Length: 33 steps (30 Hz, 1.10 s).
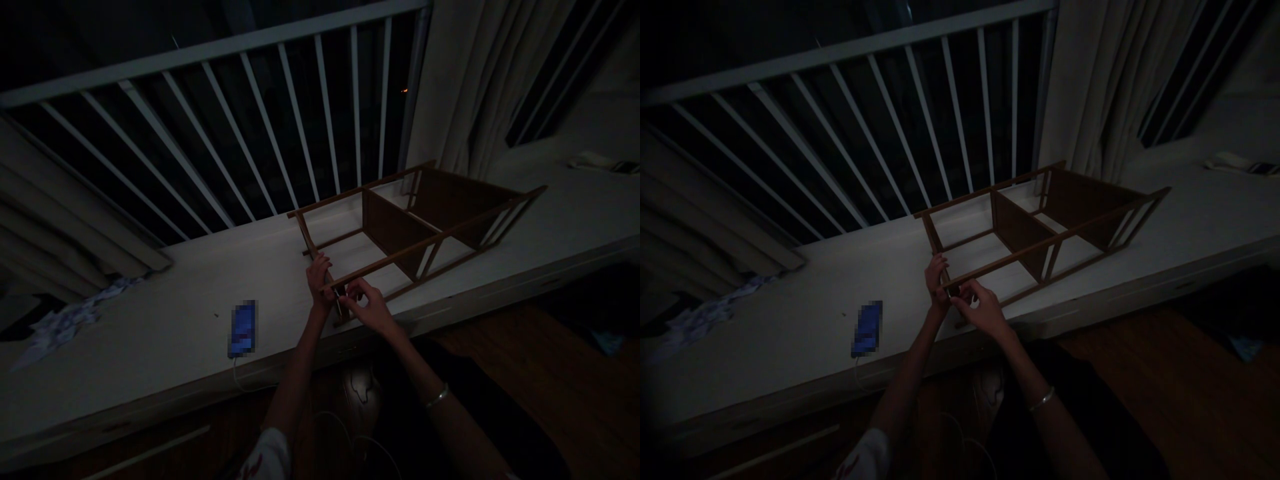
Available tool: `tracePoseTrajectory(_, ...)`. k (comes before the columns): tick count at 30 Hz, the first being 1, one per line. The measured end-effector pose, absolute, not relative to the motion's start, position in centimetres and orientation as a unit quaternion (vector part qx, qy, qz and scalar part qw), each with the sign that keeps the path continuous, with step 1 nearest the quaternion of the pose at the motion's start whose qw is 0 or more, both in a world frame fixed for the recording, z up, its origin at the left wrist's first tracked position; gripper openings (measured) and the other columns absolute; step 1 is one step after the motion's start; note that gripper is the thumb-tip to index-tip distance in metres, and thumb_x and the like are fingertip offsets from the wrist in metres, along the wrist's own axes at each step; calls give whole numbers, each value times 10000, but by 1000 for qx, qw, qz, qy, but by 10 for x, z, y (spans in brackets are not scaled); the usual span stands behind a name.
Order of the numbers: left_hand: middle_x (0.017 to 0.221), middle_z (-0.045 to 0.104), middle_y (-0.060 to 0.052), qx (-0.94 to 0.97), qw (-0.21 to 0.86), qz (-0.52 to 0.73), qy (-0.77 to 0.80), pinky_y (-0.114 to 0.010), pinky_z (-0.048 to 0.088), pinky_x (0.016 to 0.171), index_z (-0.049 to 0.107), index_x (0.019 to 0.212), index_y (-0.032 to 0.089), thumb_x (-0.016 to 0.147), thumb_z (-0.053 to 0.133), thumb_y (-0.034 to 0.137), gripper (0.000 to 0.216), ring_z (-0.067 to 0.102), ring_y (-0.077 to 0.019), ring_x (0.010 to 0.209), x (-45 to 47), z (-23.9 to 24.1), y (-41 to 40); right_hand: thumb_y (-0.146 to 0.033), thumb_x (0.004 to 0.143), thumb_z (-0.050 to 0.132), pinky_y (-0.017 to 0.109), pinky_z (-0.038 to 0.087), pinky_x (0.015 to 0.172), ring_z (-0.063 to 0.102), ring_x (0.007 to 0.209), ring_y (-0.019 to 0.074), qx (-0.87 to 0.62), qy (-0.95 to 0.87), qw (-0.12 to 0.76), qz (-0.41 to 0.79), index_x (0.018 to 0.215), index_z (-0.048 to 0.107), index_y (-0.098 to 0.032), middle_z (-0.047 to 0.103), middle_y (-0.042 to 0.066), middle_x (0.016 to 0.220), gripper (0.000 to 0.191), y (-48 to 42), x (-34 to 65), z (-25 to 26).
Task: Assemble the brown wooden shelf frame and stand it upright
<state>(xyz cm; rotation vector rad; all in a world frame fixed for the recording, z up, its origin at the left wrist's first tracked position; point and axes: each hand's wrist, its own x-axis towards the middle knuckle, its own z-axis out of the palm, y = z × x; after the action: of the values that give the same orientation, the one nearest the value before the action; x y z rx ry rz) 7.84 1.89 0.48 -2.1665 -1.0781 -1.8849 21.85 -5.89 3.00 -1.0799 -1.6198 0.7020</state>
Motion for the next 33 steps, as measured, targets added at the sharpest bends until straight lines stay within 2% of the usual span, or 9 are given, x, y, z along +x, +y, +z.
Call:
tracePoseTrajectory(7, 1058, 608, -124, -705, 42, -612, -355, -431, 373, 897, 565, 966, 175, 780, 41, 665, 741, 499, -268, 1150, 78, 5, 19, -358, 712, 647, 243, 405, 596, 492, 623, 119, -437, -646, 561, 278, 802, 487, -213, 509, -30, 675, 234, -60, 218, 33)
tracePoseTrajectory(16, 1055, 603, -130, -707, 37, -610, -356, -433, 375, 899, 557, 964, 171, 786, 57, 649, 714, 494, -267, 1154, 78, 5, 19, -301, 694, 678, 244, 396, 590, 475, 630, 113, -411, -606, 612, 298, 895, 440, -225, 485, -37, 731, 320, -60, 215, 35)
tracePoseTrajectory(24, 1074, 597, -127, -705, 41, -613, -354, -434, 373, 908, 554, 971, 176, 779, 37, 664, 736, 493, -267, 1154, 78, 3, 21, -279, 647, 718, 224, 383, 529, 459, 584, 83, -391, -574, 643, 322, 971, 391, -247, 514, -18, 882, 461, -57, 213, 34)
tracePoseTrajectory(29, 1066, 602, -125, -706, 42, -607, -363, -436, 372, 904, 555, 959, 180, 771, 21, 668, 747, 499, -269, 1153, 78, 3, 20, -287, 599, 748, 205, 360, 495, 452, 570, 76, -405, -550, 652, 328, 1006, 370, -255, 513, -29, 866, 555, -55, 212, 33)
tracePoseTrajectory(33, 1076, 598, -127, -705, 39, -609, -361, -438, 371, 902, 551, 968, 178, 774, 46, 662, 725, 494, -272, 1159, 79, 3, 20, -315, 556, 777, 200, 365, 493, 447, 555, 76, -433, -533, 654, 317, 953, 371, -245, 507, -48, 804, 572, -53, 213, 30)
